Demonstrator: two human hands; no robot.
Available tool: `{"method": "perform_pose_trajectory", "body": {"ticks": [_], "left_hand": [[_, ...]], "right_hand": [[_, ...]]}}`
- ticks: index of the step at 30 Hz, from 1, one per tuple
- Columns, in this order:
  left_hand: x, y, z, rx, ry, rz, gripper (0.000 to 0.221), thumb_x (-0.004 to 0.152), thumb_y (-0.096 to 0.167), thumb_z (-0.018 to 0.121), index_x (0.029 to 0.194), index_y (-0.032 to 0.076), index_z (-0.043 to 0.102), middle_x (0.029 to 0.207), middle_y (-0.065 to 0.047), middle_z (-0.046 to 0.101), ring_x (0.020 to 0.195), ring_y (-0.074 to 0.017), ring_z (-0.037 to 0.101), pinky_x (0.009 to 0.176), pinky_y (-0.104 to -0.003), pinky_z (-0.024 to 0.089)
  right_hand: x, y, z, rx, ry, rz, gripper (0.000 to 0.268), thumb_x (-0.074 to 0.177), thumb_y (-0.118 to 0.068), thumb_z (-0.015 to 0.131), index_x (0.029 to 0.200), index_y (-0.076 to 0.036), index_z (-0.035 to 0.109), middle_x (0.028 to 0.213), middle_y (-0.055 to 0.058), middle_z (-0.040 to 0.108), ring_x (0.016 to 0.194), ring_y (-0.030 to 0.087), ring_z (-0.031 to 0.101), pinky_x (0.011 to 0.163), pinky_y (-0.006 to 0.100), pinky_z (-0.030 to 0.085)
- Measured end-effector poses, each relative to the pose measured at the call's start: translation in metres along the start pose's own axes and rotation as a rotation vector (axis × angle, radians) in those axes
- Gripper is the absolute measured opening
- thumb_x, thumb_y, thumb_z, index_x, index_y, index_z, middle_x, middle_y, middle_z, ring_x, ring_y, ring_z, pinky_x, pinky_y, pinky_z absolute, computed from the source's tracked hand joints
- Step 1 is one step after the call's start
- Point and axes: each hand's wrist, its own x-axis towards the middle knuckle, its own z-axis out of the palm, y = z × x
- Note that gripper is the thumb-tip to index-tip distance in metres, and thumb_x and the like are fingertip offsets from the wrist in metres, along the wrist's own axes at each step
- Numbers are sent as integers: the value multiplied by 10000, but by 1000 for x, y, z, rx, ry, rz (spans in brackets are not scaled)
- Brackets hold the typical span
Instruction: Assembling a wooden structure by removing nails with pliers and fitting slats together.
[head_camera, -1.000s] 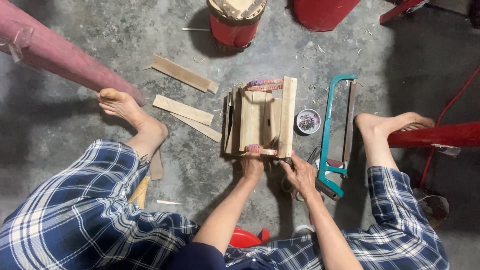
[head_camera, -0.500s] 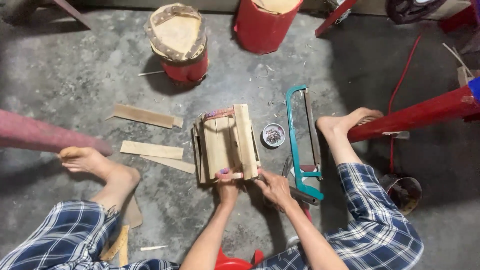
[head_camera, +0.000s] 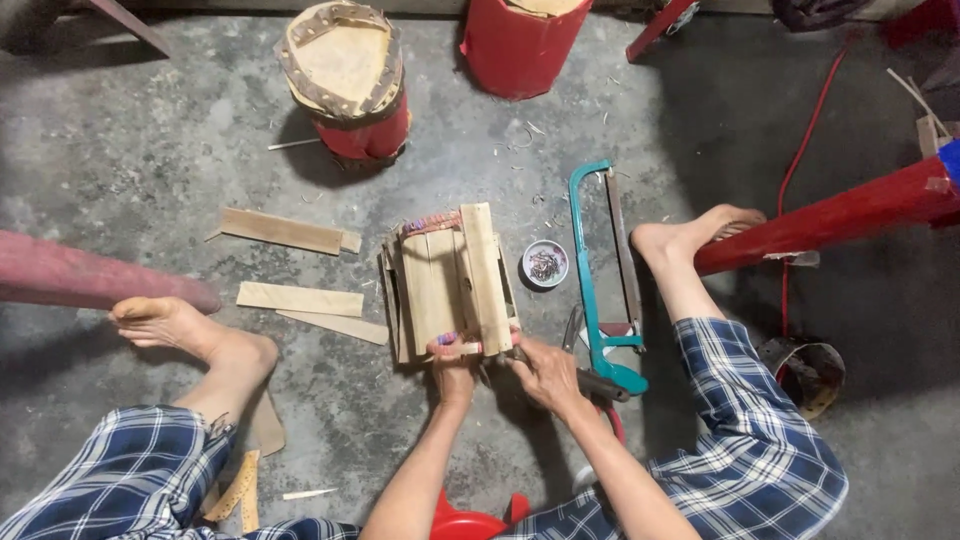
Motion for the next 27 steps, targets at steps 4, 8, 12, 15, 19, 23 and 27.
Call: {"method": "perform_pose_trajectory", "body": {"ticks": [4,8,12,15,19,23,27], "left_hand": [[-2,41,-35,-137,-2,-88,141,859,263,736,934,170,661,960,-127,667,913,-298,732,819,-350,578],[-5,8,0,37,-40,-7,213,857,306,723,1066,273,750,1027,-74,627,1097,-277,686,967,-340,541],[-2,33,-32,-75,-37,-22,189,820,269,760,982,183,713,850,-105,723,928,-313,748,860,-375,587],[-6,25,-18,-151,-50,-92,184,830,302,725,976,195,692,798,-64,744,852,-282,757,814,-372,600],[-8,13,-4,-203,2,-167,324,847,246,711,1087,114,537,848,-143,754,859,-345,751,816,-455,591],[1,18,-5,-182,-5,-129,311,838,241,724,1074,111,569,836,-137,758,857,-344,754,808,-453,594],[5,13,-13,-137,-13,-98,295,827,235,739,1059,106,611,820,-130,762,854,-342,759,799,-450,598]], "right_hand": [[-1,6,1,18,-52,19,195,876,-369,706,980,-206,680,809,103,745,832,363,739,716,490,571],[-2,-1,-2,63,29,24,216,884,-406,704,1012,-232,706,793,72,751,820,340,751,722,454,572],[3,21,11,-5,-119,92,247,900,-427,667,1054,-235,689,818,99,760,858,373,743,769,507,570],[4,16,7,-32,-125,111,254,895,-448,662,1056,-253,689,822,93,764,866,360,750,772,494,572],[-7,2,-2,13,-41,105,211,910,-445,674,1017,-263,682,808,50,760,850,318,762,746,425,580],[-1,7,-2,-15,-57,96,223,911,-446,667,1037,-263,678,818,57,762,854,321,760,751,440,580],[3,14,10,-37,-99,86,238,912,-448,656,1062,-264,673,832,67,763,858,326,758,757,459,580]]}}
